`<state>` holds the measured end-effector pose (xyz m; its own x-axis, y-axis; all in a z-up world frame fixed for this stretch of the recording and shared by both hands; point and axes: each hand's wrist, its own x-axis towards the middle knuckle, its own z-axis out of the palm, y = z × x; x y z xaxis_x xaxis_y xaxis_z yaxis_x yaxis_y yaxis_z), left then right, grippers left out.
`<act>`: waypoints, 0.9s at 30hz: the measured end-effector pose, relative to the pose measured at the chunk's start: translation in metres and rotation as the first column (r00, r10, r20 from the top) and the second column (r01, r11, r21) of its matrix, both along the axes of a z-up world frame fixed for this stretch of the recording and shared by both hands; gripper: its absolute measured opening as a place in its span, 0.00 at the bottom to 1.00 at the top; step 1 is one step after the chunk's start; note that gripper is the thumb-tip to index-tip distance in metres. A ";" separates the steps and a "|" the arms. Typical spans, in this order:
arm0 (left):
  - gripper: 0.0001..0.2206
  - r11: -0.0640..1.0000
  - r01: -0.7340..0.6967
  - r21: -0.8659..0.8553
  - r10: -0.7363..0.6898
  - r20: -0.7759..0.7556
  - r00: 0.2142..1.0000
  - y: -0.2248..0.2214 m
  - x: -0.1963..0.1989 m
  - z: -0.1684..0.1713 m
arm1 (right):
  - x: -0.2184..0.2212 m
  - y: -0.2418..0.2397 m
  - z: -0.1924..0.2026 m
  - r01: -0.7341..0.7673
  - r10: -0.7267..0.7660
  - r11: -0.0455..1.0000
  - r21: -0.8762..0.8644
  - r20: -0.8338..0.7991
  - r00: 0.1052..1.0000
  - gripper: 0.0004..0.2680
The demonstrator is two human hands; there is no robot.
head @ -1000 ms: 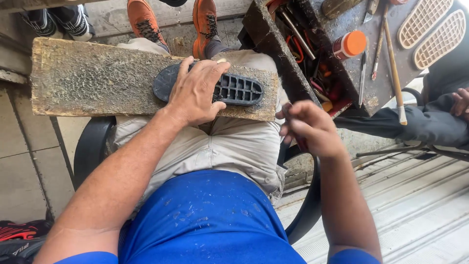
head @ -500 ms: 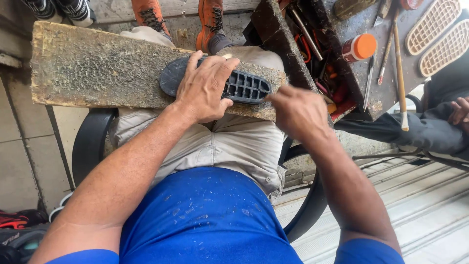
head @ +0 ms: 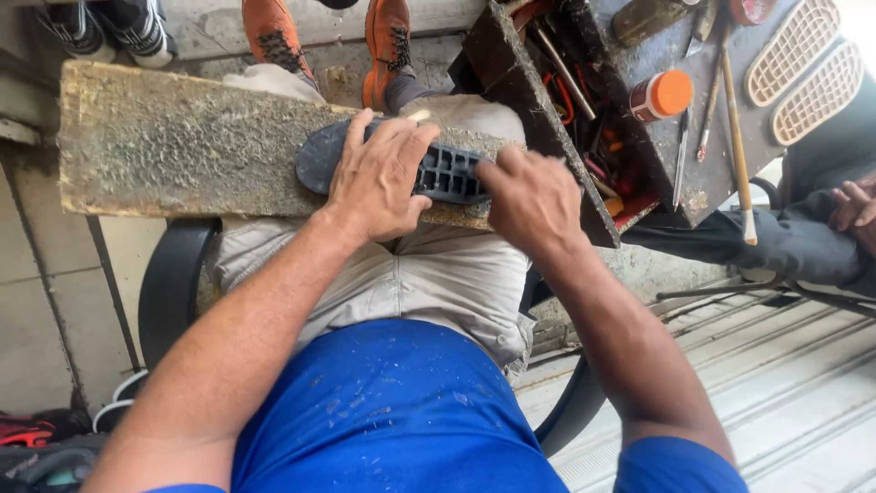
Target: Trimming and shaping the edges of a rubber shoe sole using a hand tool at a repair bench.
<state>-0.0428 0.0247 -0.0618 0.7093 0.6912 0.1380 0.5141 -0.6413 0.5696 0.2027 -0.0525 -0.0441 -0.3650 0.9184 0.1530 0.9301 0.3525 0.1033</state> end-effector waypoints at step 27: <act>0.42 0.999 0.000 0.033 0.000 0.014 1.000 -0.003 -0.001 -0.002 | -0.032 0.023 0.045 -0.003 -0.001 0.998 -0.063 -0.063 0.998 0.08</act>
